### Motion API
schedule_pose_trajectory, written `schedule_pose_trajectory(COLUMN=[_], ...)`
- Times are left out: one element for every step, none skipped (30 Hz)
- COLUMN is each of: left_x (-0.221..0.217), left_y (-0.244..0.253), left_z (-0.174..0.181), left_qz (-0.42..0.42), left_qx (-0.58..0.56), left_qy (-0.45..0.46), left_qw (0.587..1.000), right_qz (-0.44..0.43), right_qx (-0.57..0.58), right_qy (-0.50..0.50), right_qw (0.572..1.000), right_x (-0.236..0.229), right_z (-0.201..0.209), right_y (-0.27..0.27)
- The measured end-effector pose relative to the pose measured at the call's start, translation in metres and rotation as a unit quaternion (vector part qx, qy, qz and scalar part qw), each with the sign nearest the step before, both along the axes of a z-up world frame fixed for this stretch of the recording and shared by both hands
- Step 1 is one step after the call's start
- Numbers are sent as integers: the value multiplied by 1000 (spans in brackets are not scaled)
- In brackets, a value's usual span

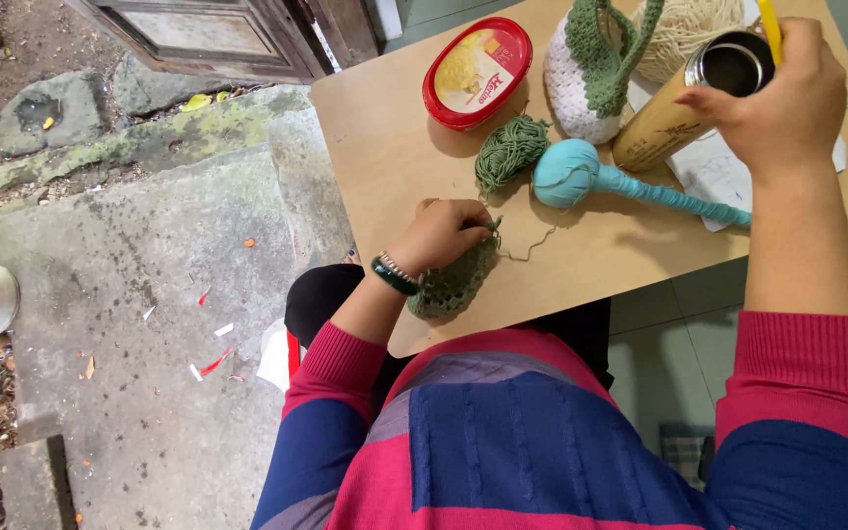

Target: Fitting a crocheted sleeve onto a metal bottle and then continuing to crochet the green fabric using a hook.

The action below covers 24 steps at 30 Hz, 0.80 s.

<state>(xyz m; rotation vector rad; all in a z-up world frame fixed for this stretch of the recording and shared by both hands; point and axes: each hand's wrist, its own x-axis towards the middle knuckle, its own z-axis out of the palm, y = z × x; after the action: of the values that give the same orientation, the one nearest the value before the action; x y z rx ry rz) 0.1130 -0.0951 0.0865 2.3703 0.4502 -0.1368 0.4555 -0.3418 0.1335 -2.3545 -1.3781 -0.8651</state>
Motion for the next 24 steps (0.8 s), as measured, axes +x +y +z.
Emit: schedule_pose_trajectory(left_x=[-9, -19, -26, -33, -41, -47, -52, -58, -59, -61, -63, -64, -64, -64, -63, -63, -63, -61, -59, -58, -58, -59, -60, -61], left_y=[1, 2, 1, 0, 0, -2, -4, -7, -10, -13, -17, -22, -27, -33, -41, -49, -57, -56, -54, -53, -52, -51, -51, -51], left_z=[7, 14, 19, 24, 29, 33, 37, 41, 39, 37, 35, 37, 39, 40, 50, 60, 71, 67, 63, 59, 61, 62, 62, 60], left_qz=[-5, -10, -7, 6, 19, 22, 30, 38, 40, 37, 33, 34, 47, 60, 59, 76, 94, 94, 101, 108, 111, 122, 134, 137], left_qx=[-62, -123, -120, -205, -287, -285, -309, -333, -331, -380, -429, -428, -454, -480, -480, -474, -467, -467, -452, -436, -435, -423, -412, -412], left_qy=[-67, -133, -134, -141, -147, -148, -164, -181, -184, -214, -242, -245, -254, -264, -266, -294, -322, -322, -315, -307, -308, -313, -315, -314], left_qw=[996, 983, 984, 969, 946, 947, 936, 925, 924, 899, 870, 869, 852, 834, 834, 826, 818, 818, 829, 839, 839, 842, 844, 844], right_qz=[26, 53, 56, 62, 68, 71, 60, 48, 52, 79, 107, 110, 199, 288, 289, 375, 444, 445, 449, 451, 452, 429, 402, 402], right_qx=[37, 75, 76, 115, 154, 156, 167, 179, 180, 334, 466, 465, 452, 435, 434, 364, 282, 282, 215, 147, 146, 94, 42, 41], right_qy=[29, 58, 58, 82, 106, 106, 84, 61, 59, 192, 328, 328, 377, 421, 420, 542, 650, 650, 680, 706, 707, 713, 718, 720], right_qw=[999, 994, 994, 988, 980, 979, 981, 981, 981, 920, 815, 815, 783, 742, 743, 658, 549, 549, 539, 526, 524, 546, 566, 564], right_x=[2, 4, 9, 13, 17, 42, 69, 95, 61, 26, -9, -55, -101, -147, -174, -200, -227, -225, -225, -225, -221, -217, -215, -212], right_z=[-1, -2, -7, -11, -16, -45, -74, -103, -85, -68, -51, -38, -25, -13, -13, -14, -14, -28, -42, -57, -53, -50, -48, -53], right_y=[-3, -5, -10, -15, -19, -35, -51, -67, -63, -59, -58, -42, -28, -15, -1, 13, 26, 30, 33, 37, 36, 34, 30, 30])
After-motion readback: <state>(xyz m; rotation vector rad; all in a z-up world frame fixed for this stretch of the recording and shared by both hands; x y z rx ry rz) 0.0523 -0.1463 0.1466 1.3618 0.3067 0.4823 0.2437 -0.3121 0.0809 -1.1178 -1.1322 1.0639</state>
